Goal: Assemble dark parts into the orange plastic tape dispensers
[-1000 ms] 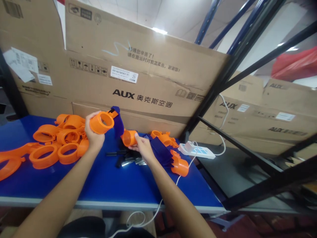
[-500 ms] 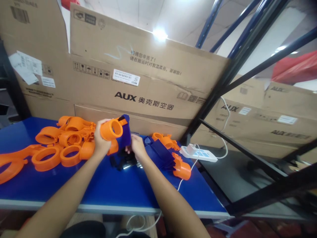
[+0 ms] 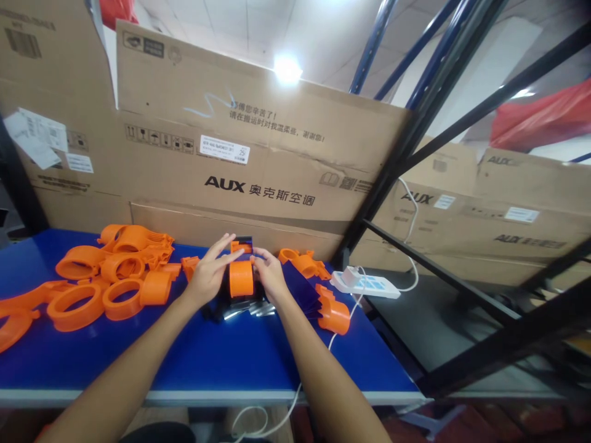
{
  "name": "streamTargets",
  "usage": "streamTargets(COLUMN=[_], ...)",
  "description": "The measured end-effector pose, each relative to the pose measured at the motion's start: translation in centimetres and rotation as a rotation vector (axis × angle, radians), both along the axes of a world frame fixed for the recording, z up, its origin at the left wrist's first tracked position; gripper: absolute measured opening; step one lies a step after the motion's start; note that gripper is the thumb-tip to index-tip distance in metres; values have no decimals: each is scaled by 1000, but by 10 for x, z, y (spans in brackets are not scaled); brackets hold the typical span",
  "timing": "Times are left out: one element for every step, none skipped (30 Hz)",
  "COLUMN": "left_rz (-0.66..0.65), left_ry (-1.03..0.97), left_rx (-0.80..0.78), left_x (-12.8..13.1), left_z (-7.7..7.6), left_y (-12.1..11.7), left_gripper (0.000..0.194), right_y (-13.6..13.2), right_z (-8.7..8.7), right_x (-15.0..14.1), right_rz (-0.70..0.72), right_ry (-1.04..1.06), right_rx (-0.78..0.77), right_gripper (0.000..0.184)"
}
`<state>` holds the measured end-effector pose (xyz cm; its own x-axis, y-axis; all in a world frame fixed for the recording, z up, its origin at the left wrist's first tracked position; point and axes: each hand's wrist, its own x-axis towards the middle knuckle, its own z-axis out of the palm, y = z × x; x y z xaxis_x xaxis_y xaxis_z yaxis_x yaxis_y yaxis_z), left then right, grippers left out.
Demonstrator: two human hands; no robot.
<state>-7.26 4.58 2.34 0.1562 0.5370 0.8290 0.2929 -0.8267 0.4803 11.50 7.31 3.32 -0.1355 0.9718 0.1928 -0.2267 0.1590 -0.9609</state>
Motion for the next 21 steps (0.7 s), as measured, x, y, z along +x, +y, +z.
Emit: streamTargets(left_rz=[11, 18, 12, -15, -65, -134, -205, -263, -297, -304, -293, -272, -250, -232, -221, -219, -223, -227, -229, -228, -226], left_ry=[-63, -148, -254, -370, -483, -579, -647, -687, -703, -702, -693, -684, -675, -668, -663, -657, -651, -644, -640, -637, -635], left_rx=[-57, -122, -199, -290, -394, -502, -606, -687, -738, -758, -756, -742, -727, -715, -706, -698, -688, -675, -662, -650, -640], left_x=[2, 4, 7, 10, 13, 16, 18, 20, 22, 23, 23, 23, 23, 23, 22, 22, 21, 21, 21, 20, 20], left_z=[0, 0, 0, -1, -3, -4, -5, -7, -8, -9, -10, -11, -11, -11, -12, -12, -12, -13, -13, -13, -13], left_y=[0, 0, 0, 0, 1, 2, 2, 3, 3, 3, 3, 2, 2, 2, 1, 1, 1, 1, 1, 1, 1], left_gripper=[40, 41, 44, 49, 54, 57, 59, 60, 59, 57, 55, 53, 52, 51, 51, 51, 52, 52, 52, 52, 53], right_y=[-1, -1, -3, -4, -6, -8, -10, -13, -15, -17, -19, -21, -22, -23, -24, -25, -26, -27, -27, -28, -29], right_z=[0, 0, 1, 1, 1, 1, 0, 0, -1, -3, -4, -5, -6, -6, -7, -6, -6, -5, -4, -3, -2], right_x=[0, 1, 0, 0, -1, -2, -3, -4, -5, -6, -6, -7, -8, -8, -8, -9, -9, -9, -8, -8, -8], right_rz=[8, 19, 29, 36, 40, 38, 34, 26, 14, -8, -39, -70, -98, -119, -128, -126, -119, -115, -116, -118, -122], right_ry=[-6, -8, -10, -15, -25, -42, -64, -91, -121, -152, -185, -220, -258, -293, -322, -345, -362, -375, -390, -407, -426], right_rx=[15, 30, 44, 58, 72, 86, 101, 119, 140, 164, 190, 215, 237, 254, 267, 276, 286, 298, 312, 328, 344], right_gripper=[39, 39, 40, 40, 39, 38, 37, 35, 33, 30, 27, 24, 22, 20, 20, 20, 21, 22, 22, 23, 23])
